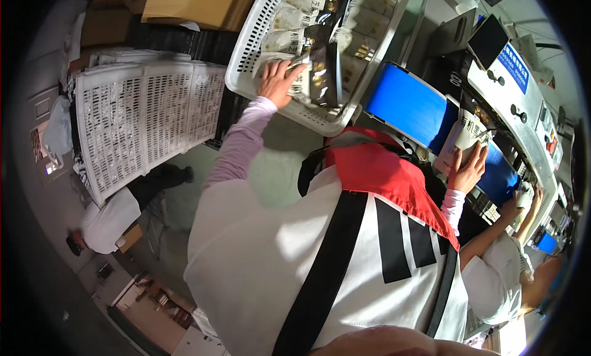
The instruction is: The person repeatedly picks up sealed pouches of black sesame powder from a white plastic basket, places them onto a blue conveyor belt, and then collects them after they pass through a sealing machine. The person handles the pouches one at a time, maintaining a steady rhythm throughout the process.
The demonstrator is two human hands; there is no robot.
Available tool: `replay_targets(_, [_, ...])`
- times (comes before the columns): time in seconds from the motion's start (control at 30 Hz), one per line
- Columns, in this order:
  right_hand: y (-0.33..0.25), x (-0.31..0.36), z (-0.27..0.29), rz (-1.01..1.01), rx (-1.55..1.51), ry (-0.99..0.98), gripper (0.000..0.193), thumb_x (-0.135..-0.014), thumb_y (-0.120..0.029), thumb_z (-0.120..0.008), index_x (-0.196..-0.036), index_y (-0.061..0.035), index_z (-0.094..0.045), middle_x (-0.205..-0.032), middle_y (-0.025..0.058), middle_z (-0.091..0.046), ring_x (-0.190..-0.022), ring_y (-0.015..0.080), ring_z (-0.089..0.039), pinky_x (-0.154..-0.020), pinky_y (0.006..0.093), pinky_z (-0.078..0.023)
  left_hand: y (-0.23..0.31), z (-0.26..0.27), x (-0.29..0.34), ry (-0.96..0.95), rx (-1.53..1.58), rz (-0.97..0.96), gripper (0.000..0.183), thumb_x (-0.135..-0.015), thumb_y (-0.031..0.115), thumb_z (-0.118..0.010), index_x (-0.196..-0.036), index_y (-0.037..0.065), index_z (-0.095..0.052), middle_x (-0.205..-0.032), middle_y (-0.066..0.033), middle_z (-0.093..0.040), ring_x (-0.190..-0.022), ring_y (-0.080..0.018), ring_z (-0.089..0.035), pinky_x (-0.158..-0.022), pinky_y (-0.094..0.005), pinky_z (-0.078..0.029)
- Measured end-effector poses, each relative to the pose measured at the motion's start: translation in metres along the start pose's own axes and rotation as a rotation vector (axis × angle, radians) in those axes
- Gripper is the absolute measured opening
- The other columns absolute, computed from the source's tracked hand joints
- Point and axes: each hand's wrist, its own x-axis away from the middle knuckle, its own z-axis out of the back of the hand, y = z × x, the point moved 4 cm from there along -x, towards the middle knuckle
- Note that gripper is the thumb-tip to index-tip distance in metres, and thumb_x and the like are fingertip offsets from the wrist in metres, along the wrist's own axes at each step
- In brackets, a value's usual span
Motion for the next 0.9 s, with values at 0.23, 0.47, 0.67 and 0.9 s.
replay_targets(0.23, [-0.032,-0.003,-0.003,0.003,-0.032,-0.025,0.064,-0.087,-0.04,-0.062,-0.142,-0.0136,-0.04,-0.147,0.0159,-0.034,-0.125,0.0395,-0.04,-0.105,0.0463,-0.033,-0.069,-0.114,-0.006,-0.562,0.17,0.514,0.12,-0.059,0.041,-0.087,-0.15,0.013,-0.013,-0.152,-0.023,-0.012,-0.137,-0.0489,-0.015,-0.111,-0.051,-0.027])
replay_targets(0.47, [-0.058,-0.002,-0.006,-0.003,-0.016,-0.039,0.066,-0.086,-0.039,-0.064,-0.141,-0.0129,-0.04,-0.146,0.0185,-0.035,-0.126,0.0404,-0.039,-0.105,0.0473,-0.033,-0.091,-0.173,-0.033,-0.517,-0.076,0.651,0.133,-0.052,0.053,-0.087,-0.15,0.009,-0.008,-0.152,-0.031,0.0,-0.139,-0.0514,-0.007,-0.114,-0.0538,-0.016])
replay_targets(0.67, [-0.075,0.001,-0.007,-0.015,-0.079,-0.085,0.067,-0.082,-0.03,-0.068,-0.14,-0.0126,-0.042,-0.146,0.0189,-0.034,-0.127,0.0403,-0.038,-0.105,0.0476,-0.033,-0.09,-0.189,-0.005,-0.23,0.345,1.066,0.14,-0.053,0.047,-0.089,-0.149,0.009,0.005,-0.147,-0.0403,-0.001,-0.139,-0.0508,-0.005,-0.113,-0.0564,-0.009])
replay_targets(0.9, [-0.095,-0.005,-0.004,0.029,-0.126,-0.117,0.07,-0.079,-0.034,-0.069,-0.14,-0.0132,-0.043,-0.148,0.0183,-0.031,-0.129,0.0388,-0.036,-0.105,0.0477,-0.032,-0.077,-0.216,-0.021,-0.533,0.123,0.982,0.109,-0.075,0.061,-0.064,-0.152,0.015,-0.002,-0.152,-0.0325,0.001,-0.139,-0.051,-0.012,-0.111,-0.0581,-0.019])
